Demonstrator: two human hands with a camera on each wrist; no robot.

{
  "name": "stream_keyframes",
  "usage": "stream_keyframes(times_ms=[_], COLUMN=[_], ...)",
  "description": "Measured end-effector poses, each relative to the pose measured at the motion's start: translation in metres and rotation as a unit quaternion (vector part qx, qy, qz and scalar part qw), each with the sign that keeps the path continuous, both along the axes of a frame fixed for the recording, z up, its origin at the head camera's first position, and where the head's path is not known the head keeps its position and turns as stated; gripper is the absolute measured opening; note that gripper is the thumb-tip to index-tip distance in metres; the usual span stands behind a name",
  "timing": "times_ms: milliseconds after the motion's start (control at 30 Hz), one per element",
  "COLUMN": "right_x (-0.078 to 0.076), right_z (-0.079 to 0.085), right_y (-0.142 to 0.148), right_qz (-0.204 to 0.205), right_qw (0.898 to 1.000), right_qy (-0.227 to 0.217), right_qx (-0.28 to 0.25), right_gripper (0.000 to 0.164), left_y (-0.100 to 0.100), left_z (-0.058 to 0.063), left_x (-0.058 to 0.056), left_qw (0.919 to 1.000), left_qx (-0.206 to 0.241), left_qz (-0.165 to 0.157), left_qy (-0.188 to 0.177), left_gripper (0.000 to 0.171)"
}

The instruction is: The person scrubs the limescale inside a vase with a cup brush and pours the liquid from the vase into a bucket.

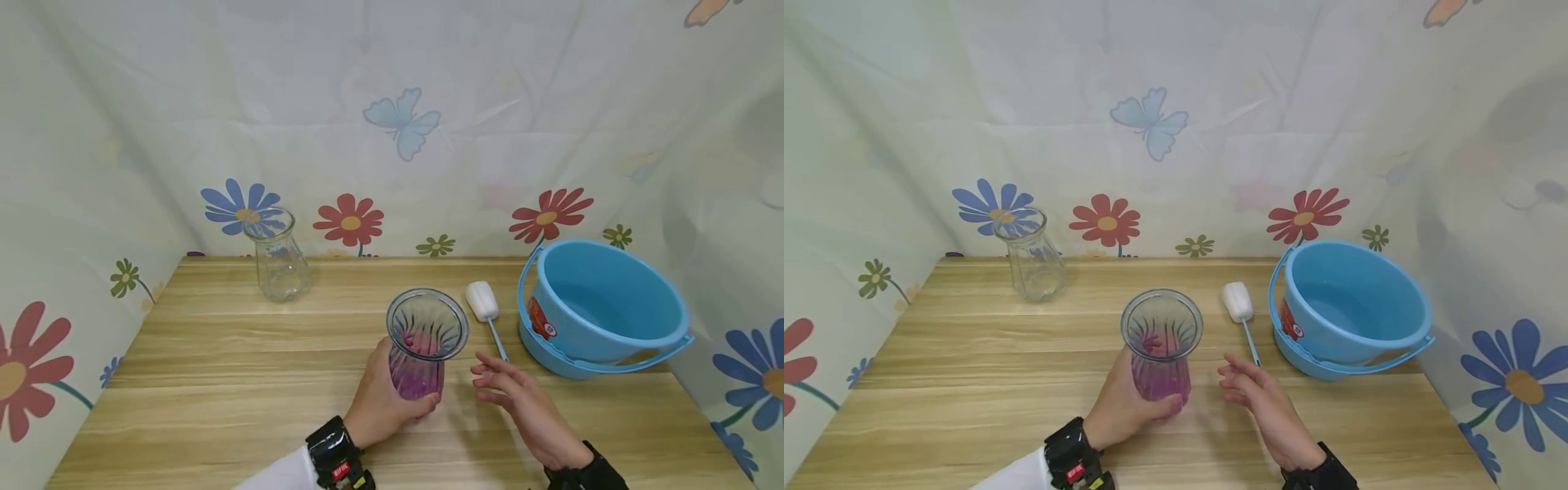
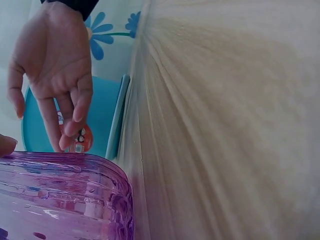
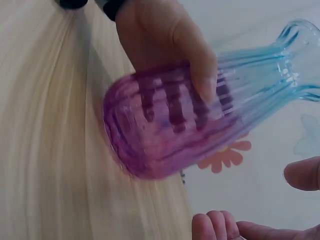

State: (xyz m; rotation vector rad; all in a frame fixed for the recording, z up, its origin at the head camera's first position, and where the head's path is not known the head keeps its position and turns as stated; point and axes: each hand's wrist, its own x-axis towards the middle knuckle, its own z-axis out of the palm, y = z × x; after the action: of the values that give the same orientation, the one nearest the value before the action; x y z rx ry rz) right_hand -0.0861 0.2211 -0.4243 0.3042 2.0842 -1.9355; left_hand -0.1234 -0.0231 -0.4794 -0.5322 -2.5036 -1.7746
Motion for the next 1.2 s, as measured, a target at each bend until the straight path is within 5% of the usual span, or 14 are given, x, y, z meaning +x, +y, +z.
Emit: stream_keyframes(times_ms=[333,567,833,1200], right_x=[-0.008,-0.014,-0.018,-0.02], right_z=[0.001,-0.006,-0.016,-0.025], right_y=[0.028,0.044,0.052,0.056], right_qz=[-0.016,-0.008,0.015,0.068], right_qw=[0.995,0.978,0.966,0.936], right_qy=[0.002,0.017,0.033,0.049], right_qx=[0.1,0.208,0.256,0.343], right_gripper=[0.053,0.06,0.061,0.073], left_y=[-0.001,-0.001,-0.001,-0.001], left_z=[-0.001,0.0,0.001,0.004], left_x=[0.002,0.003,0.003,0.002], left_qw=[1.0,0.9999,0.9999,0.9999], left_qx=[0.0,0.002,0.002,-0.005], left_qz=[-0.004,-0.005,-0.005,-0.004], left_qy=[-0.006,-0.009,-0.011,-0.009], left_gripper=[0.096,0.096,0.096,0.097])
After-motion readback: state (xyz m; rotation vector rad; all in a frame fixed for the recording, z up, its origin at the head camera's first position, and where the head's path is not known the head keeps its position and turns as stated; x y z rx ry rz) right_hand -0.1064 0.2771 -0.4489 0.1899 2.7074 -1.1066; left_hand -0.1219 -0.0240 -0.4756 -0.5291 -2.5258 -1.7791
